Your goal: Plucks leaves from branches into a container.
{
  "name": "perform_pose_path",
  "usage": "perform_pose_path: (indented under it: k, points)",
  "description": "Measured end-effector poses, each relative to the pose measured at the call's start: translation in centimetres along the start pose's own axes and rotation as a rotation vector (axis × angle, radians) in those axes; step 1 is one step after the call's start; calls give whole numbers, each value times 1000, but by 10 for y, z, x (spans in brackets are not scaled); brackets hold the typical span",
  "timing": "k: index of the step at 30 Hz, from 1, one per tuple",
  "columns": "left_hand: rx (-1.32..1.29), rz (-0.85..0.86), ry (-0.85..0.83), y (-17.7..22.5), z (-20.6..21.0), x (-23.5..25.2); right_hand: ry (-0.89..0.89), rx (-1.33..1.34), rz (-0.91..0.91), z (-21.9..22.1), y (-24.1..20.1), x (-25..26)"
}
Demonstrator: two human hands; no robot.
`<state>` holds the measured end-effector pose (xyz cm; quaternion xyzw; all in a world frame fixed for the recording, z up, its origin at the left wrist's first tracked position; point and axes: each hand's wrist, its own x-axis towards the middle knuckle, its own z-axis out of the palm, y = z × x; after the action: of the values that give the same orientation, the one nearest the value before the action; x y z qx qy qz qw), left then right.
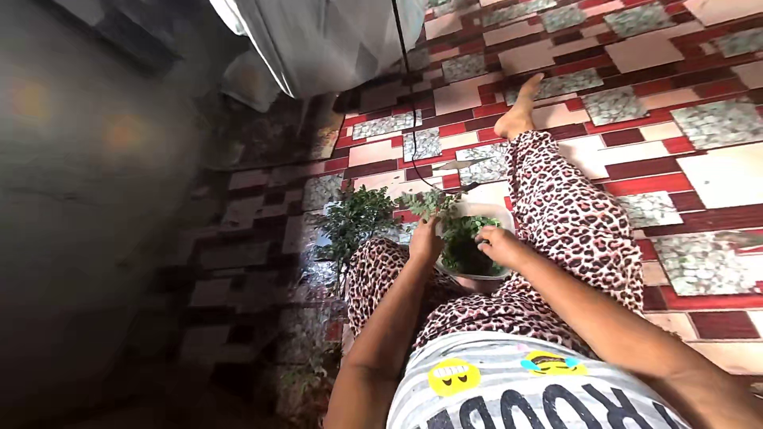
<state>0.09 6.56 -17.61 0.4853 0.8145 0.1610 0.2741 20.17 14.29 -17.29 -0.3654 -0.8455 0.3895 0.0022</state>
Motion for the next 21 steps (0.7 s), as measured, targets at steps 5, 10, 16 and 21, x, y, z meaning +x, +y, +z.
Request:
perform_pose_path:
  k: [5, 10, 16, 21]
  points:
    - [-306, 74, 170, -18, -14, -15, 245, 16, -105, -14, -8, -13]
    - [-1129, 107, 379, -46, -14, -26, 264, 162, -141, -20, -17, -14]
    - [-1752, -48, 317, -62, -28, -44, 235, 98, 55, -39, -11, -1]
    - [-1812, -91, 303, -69, -55, -74, 37, -30, 91, -23, -5, 24]
